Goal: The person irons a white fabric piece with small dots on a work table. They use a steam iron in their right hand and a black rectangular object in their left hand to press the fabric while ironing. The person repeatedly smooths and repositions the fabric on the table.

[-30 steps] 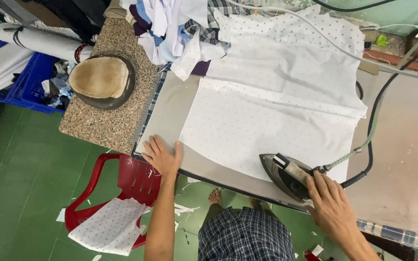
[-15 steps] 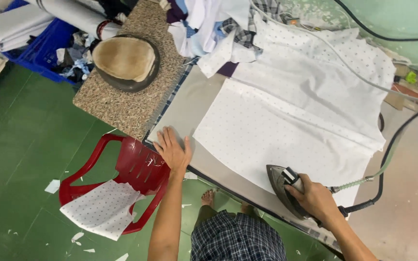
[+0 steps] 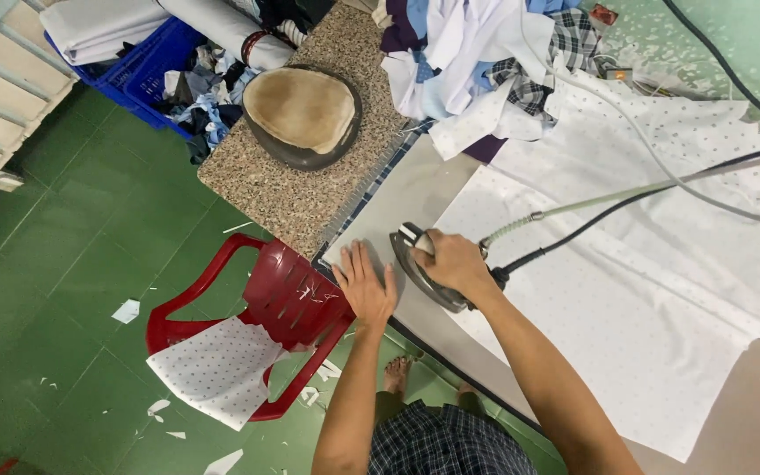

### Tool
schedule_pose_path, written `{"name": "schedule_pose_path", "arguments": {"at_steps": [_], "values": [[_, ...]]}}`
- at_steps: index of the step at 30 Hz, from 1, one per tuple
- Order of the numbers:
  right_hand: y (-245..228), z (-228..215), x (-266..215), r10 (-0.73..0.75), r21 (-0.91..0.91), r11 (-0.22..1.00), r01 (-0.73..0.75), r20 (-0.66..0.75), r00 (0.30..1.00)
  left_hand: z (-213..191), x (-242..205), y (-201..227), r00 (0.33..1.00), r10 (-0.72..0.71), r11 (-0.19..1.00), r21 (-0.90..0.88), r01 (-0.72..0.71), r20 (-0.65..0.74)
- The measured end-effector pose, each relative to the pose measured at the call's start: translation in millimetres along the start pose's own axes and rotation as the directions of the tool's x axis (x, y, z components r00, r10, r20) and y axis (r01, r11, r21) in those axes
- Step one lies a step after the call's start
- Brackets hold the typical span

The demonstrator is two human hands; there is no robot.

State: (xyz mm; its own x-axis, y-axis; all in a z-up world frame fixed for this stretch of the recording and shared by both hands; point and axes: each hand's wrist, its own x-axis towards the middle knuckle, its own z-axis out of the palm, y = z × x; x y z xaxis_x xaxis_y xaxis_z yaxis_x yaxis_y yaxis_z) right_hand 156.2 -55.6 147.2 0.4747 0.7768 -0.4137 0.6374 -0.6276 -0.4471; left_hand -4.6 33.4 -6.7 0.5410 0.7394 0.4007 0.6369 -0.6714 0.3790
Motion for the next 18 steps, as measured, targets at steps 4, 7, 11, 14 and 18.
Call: {"name": "schedule_pose_path", "arguments": {"at_steps": [4,7,11,14,18], "values": [[-10.0,-3.4,40.2,0.043,0.008,0.999,-0.043,-0.047,0.998,1.0,0.1,-2.4,1.000,0.006,1.000,-0.006,-0.006,-0.013],[-0.6,2.5,48.2,0.080,0.017,0.997,-0.078,-0.106,0.991,1.6,0.2,-3.0,1.000,0.006,1.000,-0.030,-0.006,0.000],[14.7,2.0,10.9,0.226,0.021,0.974,-0.226,-0.159,0.961,-3.2,1.5,-2.2,0.998,0.005,1.000,0.030,-0.007,0.056],[43.2,8.1,-37.9,0.304,0.071,0.952,-0.297,-0.139,0.942,-7.5,0.6,1.0,0.994,0.015,0.995,0.098,-0.026,0.110],[71.0,-3.2,-125.2,0.438,0.179,0.892,-0.416,-0.109,0.892,3.3,-1.8,11.7,0.974,-0.040,0.988,0.153,0.005,0.224]]}}
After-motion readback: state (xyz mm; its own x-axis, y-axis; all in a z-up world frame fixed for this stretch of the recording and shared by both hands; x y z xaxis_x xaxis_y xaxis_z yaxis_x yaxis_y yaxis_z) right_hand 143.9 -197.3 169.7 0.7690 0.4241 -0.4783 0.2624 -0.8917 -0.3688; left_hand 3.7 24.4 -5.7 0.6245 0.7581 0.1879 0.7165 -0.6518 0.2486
